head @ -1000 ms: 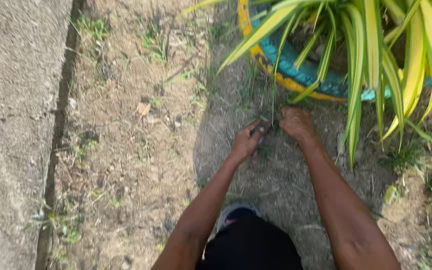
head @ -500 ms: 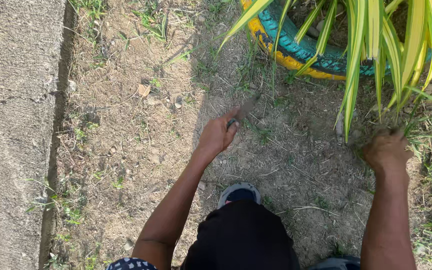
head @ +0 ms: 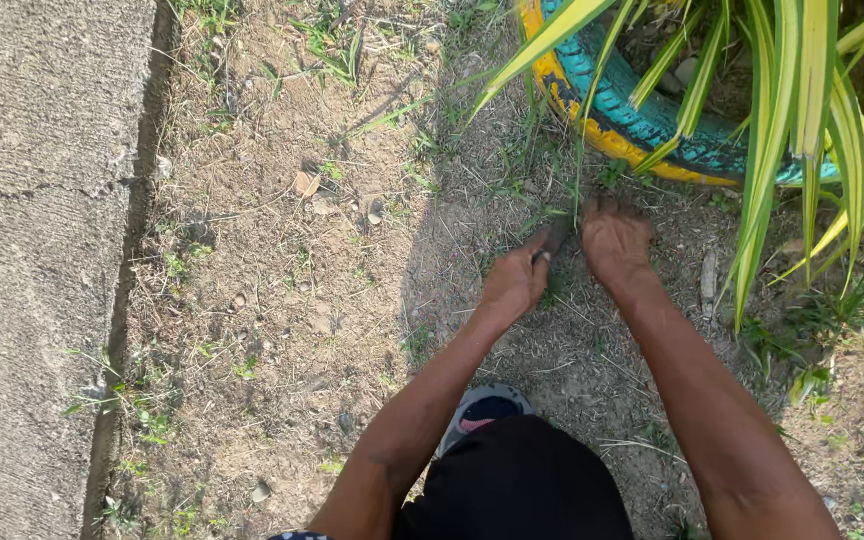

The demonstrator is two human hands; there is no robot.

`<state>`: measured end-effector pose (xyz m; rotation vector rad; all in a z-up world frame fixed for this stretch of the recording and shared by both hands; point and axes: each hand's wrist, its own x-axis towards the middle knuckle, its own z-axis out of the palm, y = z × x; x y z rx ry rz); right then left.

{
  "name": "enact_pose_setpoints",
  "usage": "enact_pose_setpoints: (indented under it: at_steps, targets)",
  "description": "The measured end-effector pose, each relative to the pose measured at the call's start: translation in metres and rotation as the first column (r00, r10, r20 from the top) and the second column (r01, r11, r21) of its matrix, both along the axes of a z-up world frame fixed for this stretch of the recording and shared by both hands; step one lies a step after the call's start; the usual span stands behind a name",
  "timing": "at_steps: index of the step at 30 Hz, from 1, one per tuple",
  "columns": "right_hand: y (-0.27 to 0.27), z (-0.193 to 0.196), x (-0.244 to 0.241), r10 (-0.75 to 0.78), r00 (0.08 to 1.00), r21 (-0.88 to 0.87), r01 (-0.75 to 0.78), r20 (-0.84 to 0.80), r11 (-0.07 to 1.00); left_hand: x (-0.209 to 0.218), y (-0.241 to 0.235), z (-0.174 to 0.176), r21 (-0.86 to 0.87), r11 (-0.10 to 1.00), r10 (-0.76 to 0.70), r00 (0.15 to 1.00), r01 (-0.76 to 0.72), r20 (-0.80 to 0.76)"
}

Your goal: The person clears weeds from the soil around the base of a potted plant using a small handheld knife and their hands.

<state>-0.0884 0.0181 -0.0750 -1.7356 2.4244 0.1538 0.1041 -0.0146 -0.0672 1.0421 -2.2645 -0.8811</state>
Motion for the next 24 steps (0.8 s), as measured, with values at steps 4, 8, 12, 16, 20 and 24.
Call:
enact_pose_setpoints:
  at_steps: [4, 8, 12, 16, 20, 24]
  targets:
    - [0.001, 0.012, -0.007, -0.1, 0.95, 0.08, 0.079, 0.295, 0.994, 0.009, -0.016, 0.002, 0.778, 0.625, 0.065, 0.989, 0.065, -0.135]
    - [0.012, 0.016, -0.011, 0.012, 0.927, -0.193, 0.066, 0.375, 0.979, 0.02, -0.024, 0.056, 0.982, 0.184, 0.124, 0.992, -0.038, 0.015]
    - [0.017, 0.011, -0.01, -0.047, 0.9, -0.145, 0.122, 0.434, 0.982, 0.055, -0.015, 0.087, 0.736, 0.675, -0.118, 0.992, 0.053, 0.037]
    - [0.014, 0.013, -0.01, 0.023, 0.888, -0.281, 0.121, 0.46, 0.952, 0.012, -0.014, 0.067, 0.792, 0.578, -0.175, 0.918, -0.196, 0.355]
    - [0.021, 0.007, -0.004, -0.08, 0.891, -0.112, 0.144, 0.447, 0.983, 0.021, -0.011, 0.029, 0.96, 0.25, 0.127, 0.979, 0.125, -0.16]
    - [0.03, 0.016, -0.012, -0.017, 0.848, -0.246, 0.173, 0.53, 0.954, 0.002, -0.011, 0.006, 0.982, -0.152, 0.313, 0.948, 0.108, -0.055]
